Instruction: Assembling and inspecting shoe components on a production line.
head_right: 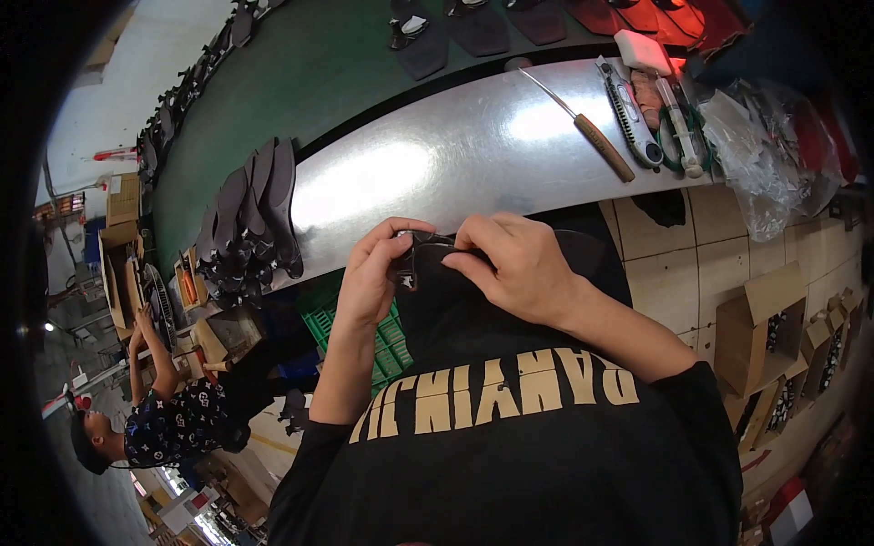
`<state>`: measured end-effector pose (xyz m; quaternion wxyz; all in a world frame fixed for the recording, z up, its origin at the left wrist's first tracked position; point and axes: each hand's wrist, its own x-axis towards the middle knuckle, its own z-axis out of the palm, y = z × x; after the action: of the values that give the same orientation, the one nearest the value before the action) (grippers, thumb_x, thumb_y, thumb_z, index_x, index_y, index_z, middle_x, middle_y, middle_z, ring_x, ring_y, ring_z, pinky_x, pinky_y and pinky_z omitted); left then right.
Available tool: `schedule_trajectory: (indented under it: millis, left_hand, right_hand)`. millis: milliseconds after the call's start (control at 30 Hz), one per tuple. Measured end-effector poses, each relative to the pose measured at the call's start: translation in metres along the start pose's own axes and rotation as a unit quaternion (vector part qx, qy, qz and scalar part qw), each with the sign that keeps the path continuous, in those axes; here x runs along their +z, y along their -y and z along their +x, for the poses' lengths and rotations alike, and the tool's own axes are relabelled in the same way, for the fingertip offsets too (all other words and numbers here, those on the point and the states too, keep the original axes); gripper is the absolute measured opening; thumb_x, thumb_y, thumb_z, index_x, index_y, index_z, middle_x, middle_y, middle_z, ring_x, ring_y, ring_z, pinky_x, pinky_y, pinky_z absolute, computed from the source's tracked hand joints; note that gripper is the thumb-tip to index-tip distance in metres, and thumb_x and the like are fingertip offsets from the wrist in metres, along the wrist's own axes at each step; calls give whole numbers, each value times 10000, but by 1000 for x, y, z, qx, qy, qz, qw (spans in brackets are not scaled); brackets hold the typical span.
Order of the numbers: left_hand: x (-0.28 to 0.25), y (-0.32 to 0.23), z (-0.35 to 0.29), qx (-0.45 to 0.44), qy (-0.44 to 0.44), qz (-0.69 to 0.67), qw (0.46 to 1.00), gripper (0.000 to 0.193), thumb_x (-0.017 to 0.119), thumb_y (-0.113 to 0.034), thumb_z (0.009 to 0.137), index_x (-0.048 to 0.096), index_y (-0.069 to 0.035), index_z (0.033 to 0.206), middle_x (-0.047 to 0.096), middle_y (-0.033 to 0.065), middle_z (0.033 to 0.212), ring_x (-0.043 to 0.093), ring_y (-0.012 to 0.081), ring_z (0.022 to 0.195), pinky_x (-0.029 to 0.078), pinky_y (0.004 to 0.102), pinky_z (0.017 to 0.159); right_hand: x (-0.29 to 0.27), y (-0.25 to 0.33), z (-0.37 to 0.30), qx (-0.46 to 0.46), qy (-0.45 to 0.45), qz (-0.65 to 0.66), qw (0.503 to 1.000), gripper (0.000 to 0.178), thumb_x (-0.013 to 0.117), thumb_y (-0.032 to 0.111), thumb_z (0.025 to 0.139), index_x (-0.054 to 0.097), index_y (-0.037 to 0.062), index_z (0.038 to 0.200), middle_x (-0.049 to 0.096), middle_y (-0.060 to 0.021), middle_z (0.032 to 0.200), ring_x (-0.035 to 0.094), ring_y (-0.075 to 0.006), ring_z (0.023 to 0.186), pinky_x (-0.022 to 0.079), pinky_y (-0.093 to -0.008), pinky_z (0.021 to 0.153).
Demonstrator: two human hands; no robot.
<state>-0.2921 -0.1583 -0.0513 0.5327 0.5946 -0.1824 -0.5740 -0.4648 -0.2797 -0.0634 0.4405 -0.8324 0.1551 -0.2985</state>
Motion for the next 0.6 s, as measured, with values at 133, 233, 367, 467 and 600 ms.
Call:
schedule_trajectory:
  millis: [133, 233, 367, 467, 600]
  left_hand:
    - [7, 4, -1, 38, -31, 43, 998, 283, 435, -119, 934, 620, 34, 1084, 663, 57, 849, 574, 60, 616, 442, 196, 447]
    - [8, 4, -2, 29, -26, 79, 996, 297, 412, -122, 941, 628, 30, 1075, 656, 50, 833, 559, 57, 596, 447, 194, 452]
    - [8, 6, -3, 4, -21, 91, 996, 262, 457, -138, 950, 650, -23, 1086, 621, -1, 798, 509, 30, 576, 433, 188, 451]
    - [10, 10, -6, 20, -14, 128, 991, 227, 507, -147, 937, 657, -30, 1061, 623, -10, 789, 507, 24, 572, 430, 181, 447]
    - [8, 10, -9, 15, -32, 137, 990, 200, 540, -141, 922, 660, -31, 1038, 625, -16, 772, 511, 23, 577, 425, 182, 439]
  right_hand:
    - [1, 2, 1, -5, 4, -33, 999, 197, 739, 122, 782, 556, 56, 814, 595, -92, 685, 606, -270, 629, 462, -358, 545]
    - [5, 0, 2, -19, -10, -38, 999, 203, 758, 103, 759, 566, 49, 796, 591, -90, 677, 586, -260, 596, 441, -346, 521]
    - [6, -3, -1, -24, -12, -28, 999, 200, 771, 76, 741, 579, 44, 784, 587, -87, 670, 570, -249, 570, 426, -333, 505]
    - [5, -3, -3, -13, 6, -26, 1000, 204, 769, 74, 745, 570, 41, 782, 590, -88, 677, 578, -251, 581, 436, -331, 515]
    - [7, -1, -6, 4, 12, -9, 1000, 193, 766, 74, 750, 589, 34, 814, 603, -89, 694, 595, -251, 610, 456, -322, 538]
